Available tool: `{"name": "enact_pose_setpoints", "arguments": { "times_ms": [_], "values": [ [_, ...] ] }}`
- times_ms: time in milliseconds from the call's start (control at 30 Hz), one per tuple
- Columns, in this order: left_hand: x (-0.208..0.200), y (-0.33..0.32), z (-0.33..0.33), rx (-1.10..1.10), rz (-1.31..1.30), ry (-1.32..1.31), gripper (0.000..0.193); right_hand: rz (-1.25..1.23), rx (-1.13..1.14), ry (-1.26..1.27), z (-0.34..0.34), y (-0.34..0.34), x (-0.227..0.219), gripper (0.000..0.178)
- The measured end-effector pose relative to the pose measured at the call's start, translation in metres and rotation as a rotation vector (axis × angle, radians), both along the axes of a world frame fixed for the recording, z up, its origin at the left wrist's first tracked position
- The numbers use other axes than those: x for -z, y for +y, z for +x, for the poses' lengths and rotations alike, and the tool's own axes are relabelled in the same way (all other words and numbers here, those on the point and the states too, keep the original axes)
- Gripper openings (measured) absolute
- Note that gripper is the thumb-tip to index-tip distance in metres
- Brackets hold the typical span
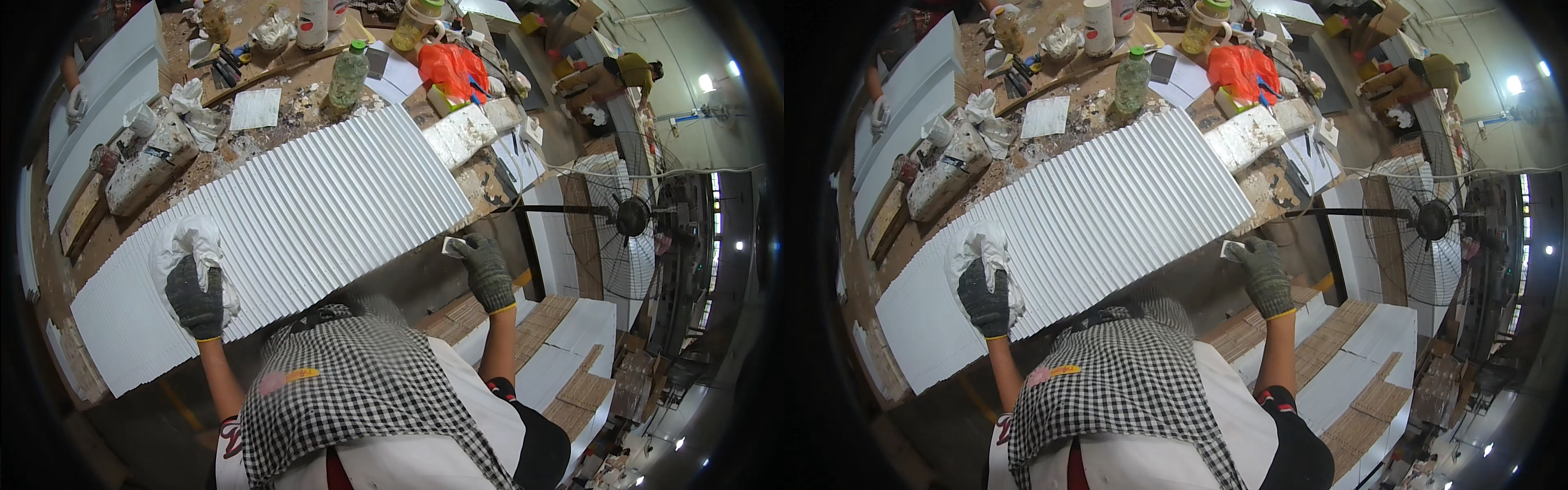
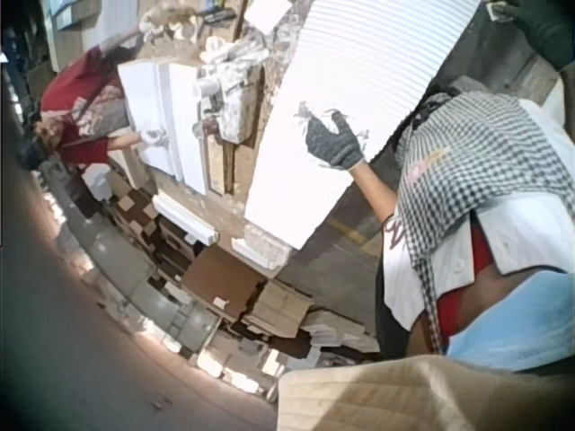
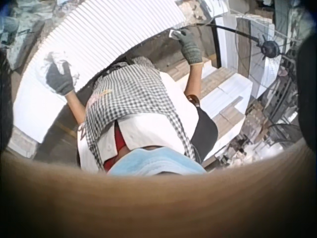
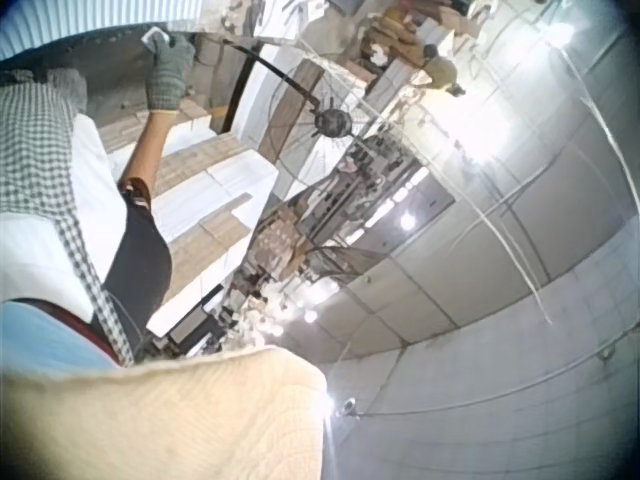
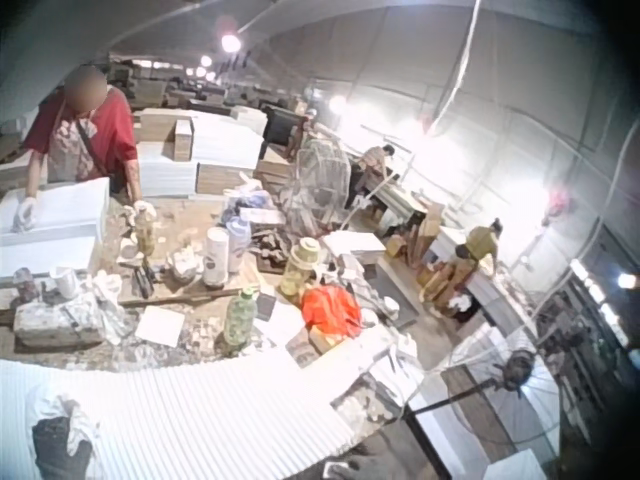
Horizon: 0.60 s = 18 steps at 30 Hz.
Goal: The person wipes the surface of a stack of white corrugated panels with a white cloth. They repeatedly wipe the panels, occasionally lifting one to wipe underneath, and continue the wiping motion across the stack.
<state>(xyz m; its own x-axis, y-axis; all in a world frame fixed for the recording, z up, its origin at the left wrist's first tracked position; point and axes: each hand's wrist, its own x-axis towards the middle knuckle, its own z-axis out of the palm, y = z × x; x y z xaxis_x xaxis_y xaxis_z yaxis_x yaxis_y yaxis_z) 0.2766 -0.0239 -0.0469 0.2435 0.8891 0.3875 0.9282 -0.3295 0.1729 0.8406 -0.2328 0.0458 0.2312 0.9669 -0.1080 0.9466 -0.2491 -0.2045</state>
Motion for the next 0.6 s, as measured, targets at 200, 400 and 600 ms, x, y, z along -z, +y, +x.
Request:
{"name": "enact_pose_setpoints", "arguments": {
  "times_ms": [200,400,600],
  "values": [
    [-0.002,-0.002,0.000,-0.012,-0.028,0.006,0.049,0.132,-0.193,-0.008,-0.020,0.060,0.028,0.040],
    [0.001,-0.007,0.000,-0.004,0.023,-0.001,0.052,0.214,-0.273,0.014,-0.021,0.263,0.076,0.035],
    [0.002,-0.009,-0.001,-0.029,0.003,-0.014,0.057,0.030,-0.346,-0.092,-0.047,0.397,0.078,0.025]
  ]
}}
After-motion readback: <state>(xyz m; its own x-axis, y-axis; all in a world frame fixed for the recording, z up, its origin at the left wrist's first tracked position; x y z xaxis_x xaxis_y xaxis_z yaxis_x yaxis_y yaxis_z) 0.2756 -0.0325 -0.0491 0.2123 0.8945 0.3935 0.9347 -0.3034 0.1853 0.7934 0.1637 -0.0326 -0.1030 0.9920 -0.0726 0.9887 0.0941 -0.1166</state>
